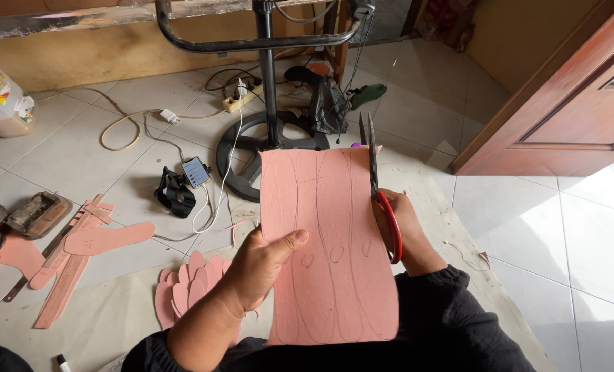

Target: The person cuts a pink foam sheet along pre-drawn outlines using red-handled scissors. They rotate the sheet to follow the lines and separate individual shapes, placing finished pieces on the floor.

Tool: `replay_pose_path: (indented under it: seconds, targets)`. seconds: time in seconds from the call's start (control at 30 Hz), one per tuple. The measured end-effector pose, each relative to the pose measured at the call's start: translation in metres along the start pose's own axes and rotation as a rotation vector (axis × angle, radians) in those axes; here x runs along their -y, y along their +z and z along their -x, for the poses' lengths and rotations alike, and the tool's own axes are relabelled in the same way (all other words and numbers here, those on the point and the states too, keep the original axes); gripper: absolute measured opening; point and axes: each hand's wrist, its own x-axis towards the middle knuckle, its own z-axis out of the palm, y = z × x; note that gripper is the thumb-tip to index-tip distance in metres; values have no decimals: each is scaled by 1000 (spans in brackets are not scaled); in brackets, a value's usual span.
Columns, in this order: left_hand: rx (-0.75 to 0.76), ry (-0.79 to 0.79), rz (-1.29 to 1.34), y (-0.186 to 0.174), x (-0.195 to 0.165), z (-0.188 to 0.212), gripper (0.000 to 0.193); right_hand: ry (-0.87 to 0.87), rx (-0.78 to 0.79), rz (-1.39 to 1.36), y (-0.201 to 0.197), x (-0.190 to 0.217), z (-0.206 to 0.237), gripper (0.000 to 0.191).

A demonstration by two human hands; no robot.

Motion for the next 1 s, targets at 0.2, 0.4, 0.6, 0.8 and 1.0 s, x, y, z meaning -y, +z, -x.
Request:
replay_pose_path:
  seconds: [0.2, 0.4, 0.6, 0.8, 1.0]
  targets:
    - [140, 57, -120, -34, -15, -6, 52, -68, 127, -40, -6, 14, 18, 27]
    - [133, 39, -119, -41, -8, -13, 48, 31, 101, -80, -3, 30, 22, 26]
    - [117, 70, -136, -52, -8, -19, 49, 86, 133, -68, -10, 36, 22, 25]
    - [101, 77, -231, -61, -10, -19, 51, 101, 149, 4, -14, 36, 23, 26]
    - [85, 64, -272, -64, -21, -13, 53, 81, 154, 50, -15, 24, 18, 27]
